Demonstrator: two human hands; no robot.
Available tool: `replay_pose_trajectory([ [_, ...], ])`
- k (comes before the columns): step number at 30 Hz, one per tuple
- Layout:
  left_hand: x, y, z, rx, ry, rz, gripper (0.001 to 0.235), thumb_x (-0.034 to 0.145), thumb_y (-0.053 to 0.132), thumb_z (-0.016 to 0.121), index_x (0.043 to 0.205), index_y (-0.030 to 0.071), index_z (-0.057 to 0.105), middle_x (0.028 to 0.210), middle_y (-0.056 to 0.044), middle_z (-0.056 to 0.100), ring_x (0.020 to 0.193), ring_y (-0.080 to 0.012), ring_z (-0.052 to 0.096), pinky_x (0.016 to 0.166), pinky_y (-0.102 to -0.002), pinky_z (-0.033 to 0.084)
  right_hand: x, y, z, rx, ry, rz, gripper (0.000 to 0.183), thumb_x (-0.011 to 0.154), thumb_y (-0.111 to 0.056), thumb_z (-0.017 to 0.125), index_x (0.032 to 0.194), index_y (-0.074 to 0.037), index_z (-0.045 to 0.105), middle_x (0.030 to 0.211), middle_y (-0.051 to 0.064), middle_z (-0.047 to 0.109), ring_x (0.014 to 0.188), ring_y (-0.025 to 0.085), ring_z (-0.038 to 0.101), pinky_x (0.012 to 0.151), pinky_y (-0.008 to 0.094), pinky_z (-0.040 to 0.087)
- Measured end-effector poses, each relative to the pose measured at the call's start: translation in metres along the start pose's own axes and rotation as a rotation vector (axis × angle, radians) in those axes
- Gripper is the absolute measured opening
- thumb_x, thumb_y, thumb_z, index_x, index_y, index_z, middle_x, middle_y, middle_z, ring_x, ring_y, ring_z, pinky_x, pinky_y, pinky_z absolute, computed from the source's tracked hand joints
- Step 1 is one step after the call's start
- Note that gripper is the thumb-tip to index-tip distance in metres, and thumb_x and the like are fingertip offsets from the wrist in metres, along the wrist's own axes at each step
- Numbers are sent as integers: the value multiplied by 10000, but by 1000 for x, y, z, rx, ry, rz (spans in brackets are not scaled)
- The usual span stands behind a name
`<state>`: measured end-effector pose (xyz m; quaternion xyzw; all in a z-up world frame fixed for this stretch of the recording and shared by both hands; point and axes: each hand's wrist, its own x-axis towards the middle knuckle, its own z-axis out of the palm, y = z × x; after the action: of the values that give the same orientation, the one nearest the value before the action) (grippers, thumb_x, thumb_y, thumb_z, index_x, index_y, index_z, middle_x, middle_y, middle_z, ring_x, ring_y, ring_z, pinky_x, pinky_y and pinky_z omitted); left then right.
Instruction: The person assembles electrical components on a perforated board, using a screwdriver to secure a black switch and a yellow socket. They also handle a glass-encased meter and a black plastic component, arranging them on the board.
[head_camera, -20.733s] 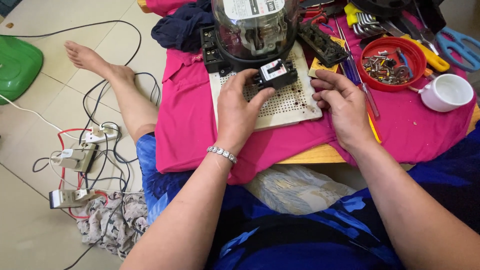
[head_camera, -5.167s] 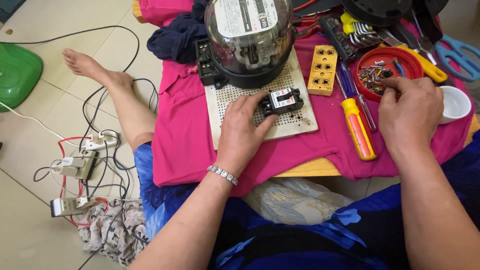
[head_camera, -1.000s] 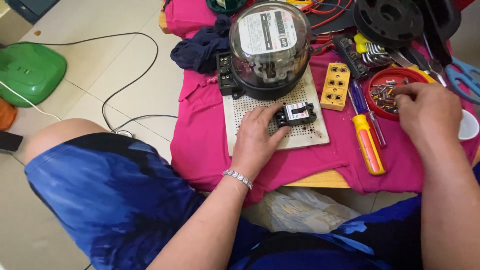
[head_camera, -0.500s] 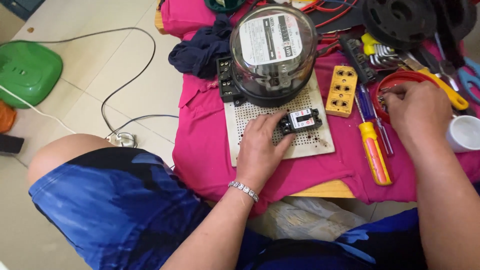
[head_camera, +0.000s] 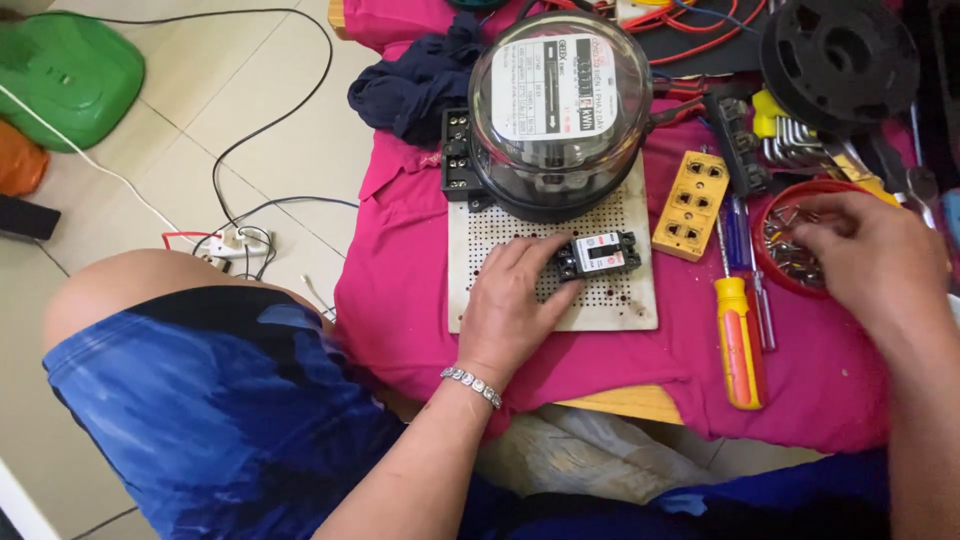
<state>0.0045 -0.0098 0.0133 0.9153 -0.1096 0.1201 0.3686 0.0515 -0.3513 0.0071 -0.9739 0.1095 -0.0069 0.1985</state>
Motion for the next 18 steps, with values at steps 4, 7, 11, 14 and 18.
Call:
replay_pose_trajectory([
  [4,0,-1,2,6,-3,19,491,802,230,801,1265,130,671,1071,-40,666,982,-238,638,920,-352,517,-10,-12,-16,427,6,48,211,1062,66,631,1253,62,722,985,188,695,762,208,634,640,306,517],
  [7,-1,-1,0,55,-20,23,514,808,238,806,1293,142,663,1075,-27,668,968,-212,621,908,-340,527,-20,-20,-20,595,29,18,194,1079,30,635,1269,43,672,999,129,655,786,152,569,656,241,459],
  [11,-3,-6,-1,-12,-41,42,516,817,234,796,1300,114,661,1127,-49,688,1011,-239,637,937,-351,517,-46,-59,-20,557,23,-39,180,1071,5,628,1237,75,643,1095,198,717,950,232,702,796,296,554],
  [14,-3,-11,0,-38,-52,62,532,818,229,794,1316,104,656,1121,-62,696,1006,-243,642,934,-351,513,-62,-80,-12,595,20,-24,212,1047,-1,619,1253,46,631,1101,184,732,937,214,708,767,289,552],
  [18,-4,-13,-3,-90,-38,104,520,798,175,800,1294,101,663,1095,-67,726,961,-242,650,917,-348,513,-83,-104,-2,628,12,6,204,1003,-20,645,1202,5,686,1040,138,758,846,170,710,695,252,547],
])
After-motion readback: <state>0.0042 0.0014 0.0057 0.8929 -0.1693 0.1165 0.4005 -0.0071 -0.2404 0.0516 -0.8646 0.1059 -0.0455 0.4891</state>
